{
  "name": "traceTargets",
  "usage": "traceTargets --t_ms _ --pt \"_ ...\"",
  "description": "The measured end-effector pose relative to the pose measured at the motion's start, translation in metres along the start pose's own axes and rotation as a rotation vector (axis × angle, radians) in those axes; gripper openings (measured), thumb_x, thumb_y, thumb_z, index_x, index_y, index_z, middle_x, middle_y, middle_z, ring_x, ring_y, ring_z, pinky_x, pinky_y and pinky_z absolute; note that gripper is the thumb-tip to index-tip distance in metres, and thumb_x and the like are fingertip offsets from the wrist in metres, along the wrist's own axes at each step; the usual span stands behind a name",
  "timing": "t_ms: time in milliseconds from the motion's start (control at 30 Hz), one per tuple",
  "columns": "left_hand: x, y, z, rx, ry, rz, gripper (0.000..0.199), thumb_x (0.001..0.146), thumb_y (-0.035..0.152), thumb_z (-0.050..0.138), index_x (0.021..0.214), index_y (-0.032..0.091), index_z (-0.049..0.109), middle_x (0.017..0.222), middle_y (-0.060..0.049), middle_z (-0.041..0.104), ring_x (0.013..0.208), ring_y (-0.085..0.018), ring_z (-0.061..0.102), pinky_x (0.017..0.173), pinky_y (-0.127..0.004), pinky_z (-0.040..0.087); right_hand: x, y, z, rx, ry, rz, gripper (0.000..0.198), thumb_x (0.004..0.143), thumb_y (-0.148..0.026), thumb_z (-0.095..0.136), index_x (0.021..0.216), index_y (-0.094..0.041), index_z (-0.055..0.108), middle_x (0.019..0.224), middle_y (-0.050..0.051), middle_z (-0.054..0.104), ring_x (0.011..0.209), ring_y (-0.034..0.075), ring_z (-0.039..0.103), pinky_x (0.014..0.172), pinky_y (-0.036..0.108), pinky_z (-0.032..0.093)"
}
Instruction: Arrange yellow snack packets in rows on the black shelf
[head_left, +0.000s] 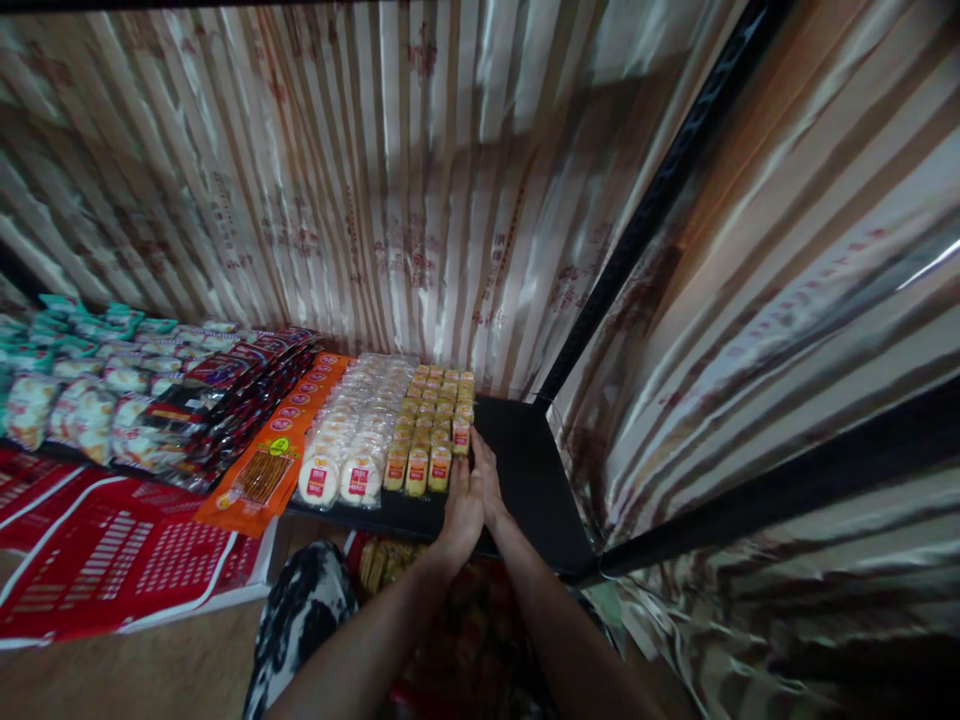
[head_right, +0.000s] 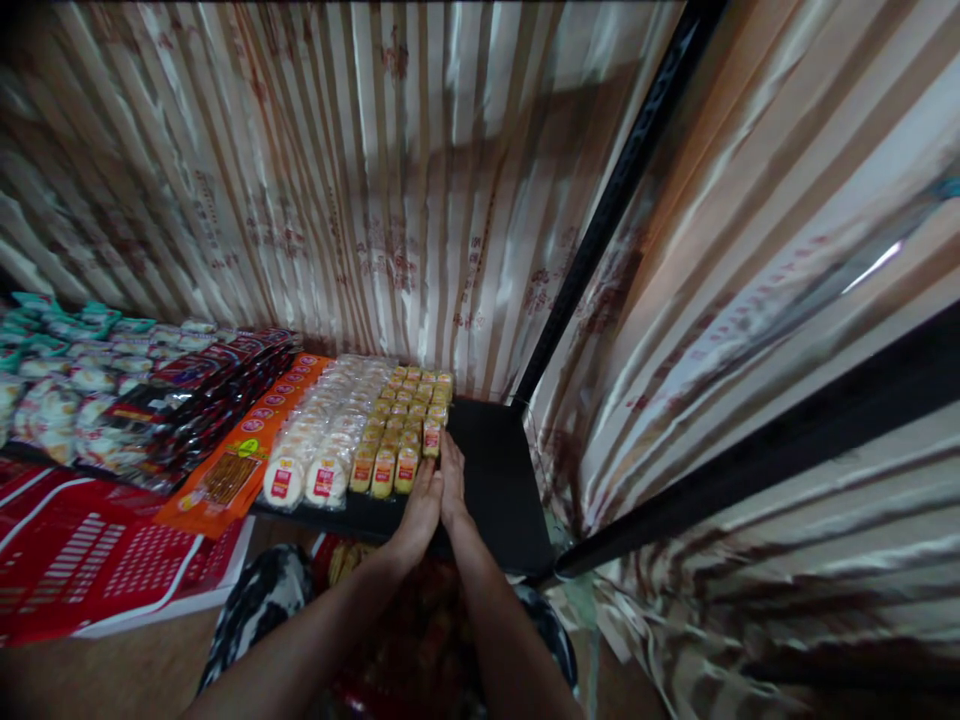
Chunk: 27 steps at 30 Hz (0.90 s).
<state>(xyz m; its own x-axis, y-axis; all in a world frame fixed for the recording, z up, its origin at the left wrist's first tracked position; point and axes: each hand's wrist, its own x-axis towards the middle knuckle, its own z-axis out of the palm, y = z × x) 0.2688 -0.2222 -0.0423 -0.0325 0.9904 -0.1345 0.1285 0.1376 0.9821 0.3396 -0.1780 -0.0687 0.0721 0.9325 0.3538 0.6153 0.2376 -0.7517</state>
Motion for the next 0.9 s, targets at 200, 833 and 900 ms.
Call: traceTargets --t_ms 200,833,900 --pt "-0.035 0.015 -0.011 0.091 0.008 0.077 0.045 0.087 0.028 0.032 0.126 0.012 0.047 0.141 -0.010 0.039 0.132 -0.018 0.032 0.112 -0.035 0.021 -0.020 -0.024 -0.013 0.013 0.059 0.080 0.051 0.073 -0.018 0.035 0.122 -0.015 0.051 0.130 0.011 0.049 0.123 0.020 0.041 0.103 0.040 0.035" --pt "-0.127 -0.109 -0.096 0.612 -0.233 0.066 0.039 0.080 0.011 0.035 0.110 0.017 0.059 0.116 -0.009 0.059 0.110 -0.019 0.053 0.101 -0.034 0.038 -0.200 -0.027 0.019 -0.435 -0.412 0.302 0.042 0.077 -0.011 0.041 0.113 -0.013 0.061 0.117 0.016 0.060 0.113 0.027 0.051 0.099 0.040 0.034" --pt "-0.124 -0.119 -0.103 0.719 -0.191 0.082 0.040 0.079 0.009 0.035 0.112 0.014 0.058 0.121 -0.011 0.056 0.115 -0.021 0.049 0.102 -0.034 0.036 -0.200 -0.023 0.021 -0.516 -0.445 0.287 0.041 0.078 -0.012 0.043 0.115 -0.015 0.060 0.122 0.015 0.057 0.117 0.028 0.048 0.101 0.042 0.030"
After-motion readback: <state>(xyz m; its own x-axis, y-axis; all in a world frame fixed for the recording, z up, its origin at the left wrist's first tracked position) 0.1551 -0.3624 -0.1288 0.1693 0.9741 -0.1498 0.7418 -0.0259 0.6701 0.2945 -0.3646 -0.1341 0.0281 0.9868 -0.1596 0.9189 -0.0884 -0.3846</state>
